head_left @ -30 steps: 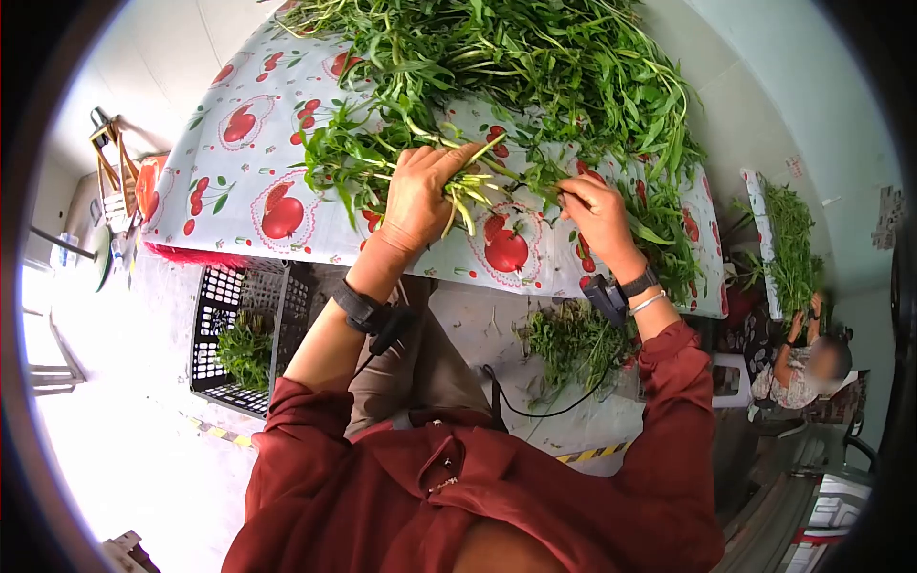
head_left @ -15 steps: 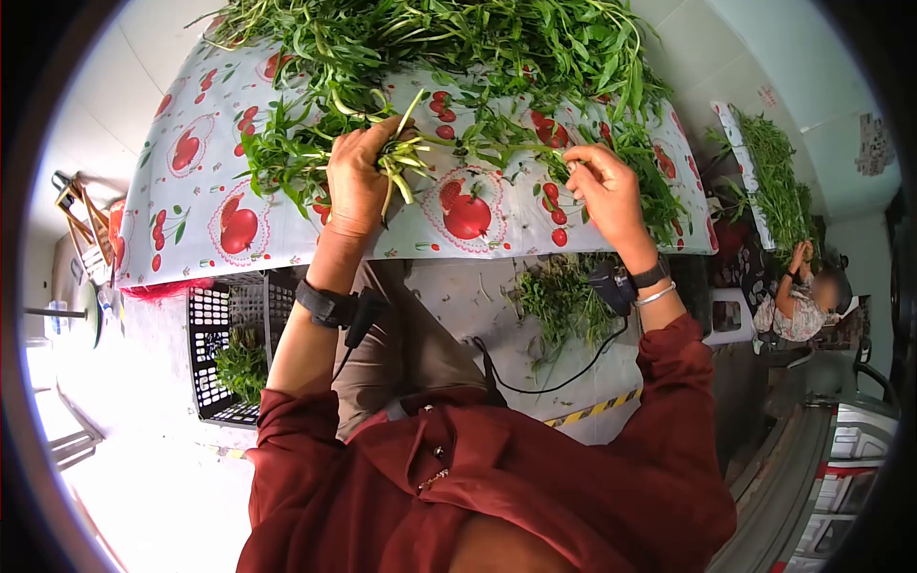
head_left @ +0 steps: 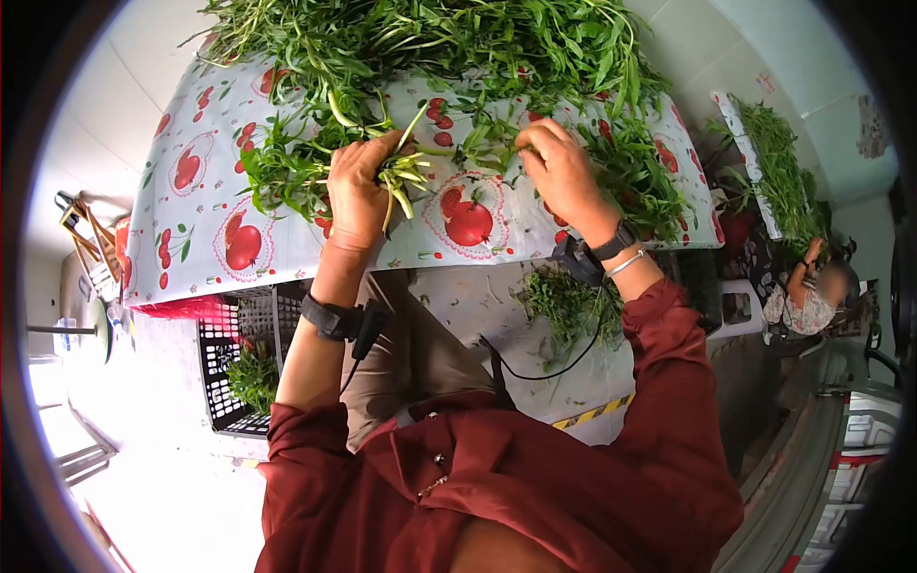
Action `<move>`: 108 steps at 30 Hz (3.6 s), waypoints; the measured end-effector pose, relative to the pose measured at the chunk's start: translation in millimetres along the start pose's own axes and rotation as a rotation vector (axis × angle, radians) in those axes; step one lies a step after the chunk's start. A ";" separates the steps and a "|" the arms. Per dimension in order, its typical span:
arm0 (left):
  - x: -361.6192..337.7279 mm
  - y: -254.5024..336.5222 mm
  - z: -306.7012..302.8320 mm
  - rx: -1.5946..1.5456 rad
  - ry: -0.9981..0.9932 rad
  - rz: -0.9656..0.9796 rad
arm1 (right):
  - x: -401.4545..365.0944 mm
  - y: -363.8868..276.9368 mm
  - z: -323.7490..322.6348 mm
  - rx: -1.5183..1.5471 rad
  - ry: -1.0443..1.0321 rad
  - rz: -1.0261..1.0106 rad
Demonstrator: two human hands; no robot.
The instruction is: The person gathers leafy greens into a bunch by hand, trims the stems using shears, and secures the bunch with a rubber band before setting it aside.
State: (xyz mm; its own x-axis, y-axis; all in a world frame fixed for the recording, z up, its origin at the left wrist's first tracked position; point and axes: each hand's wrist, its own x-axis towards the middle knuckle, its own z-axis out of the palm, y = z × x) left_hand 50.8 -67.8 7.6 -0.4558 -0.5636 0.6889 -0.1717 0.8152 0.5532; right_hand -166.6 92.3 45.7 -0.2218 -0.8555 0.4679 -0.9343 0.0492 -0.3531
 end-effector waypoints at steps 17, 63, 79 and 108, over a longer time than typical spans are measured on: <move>-2.5 -3.3 1.2 0.043 0.001 -0.073 | -73.6 25.3 -59.7 -0.079 0.028 0.280; -2.3 -0.2 3.4 -0.006 0.095 -0.079 | -59.1 36.8 -169.9 -0.232 -0.523 0.468; -3.5 -3.5 8.7 0.023 0.123 -0.063 | -73.4 47.7 -212.6 0.079 -0.522 0.653; -4.6 -5.0 4.3 0.012 0.099 -0.106 | -111.6 16.1 -235.8 0.523 0.094 0.753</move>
State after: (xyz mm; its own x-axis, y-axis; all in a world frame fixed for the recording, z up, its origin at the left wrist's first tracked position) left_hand 50.0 -68.7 -0.3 -0.3465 -0.6562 0.6703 -0.2245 0.7518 0.6200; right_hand -222.7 310.1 178.9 -0.7636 -0.6453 0.0217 -0.2938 0.3173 -0.9017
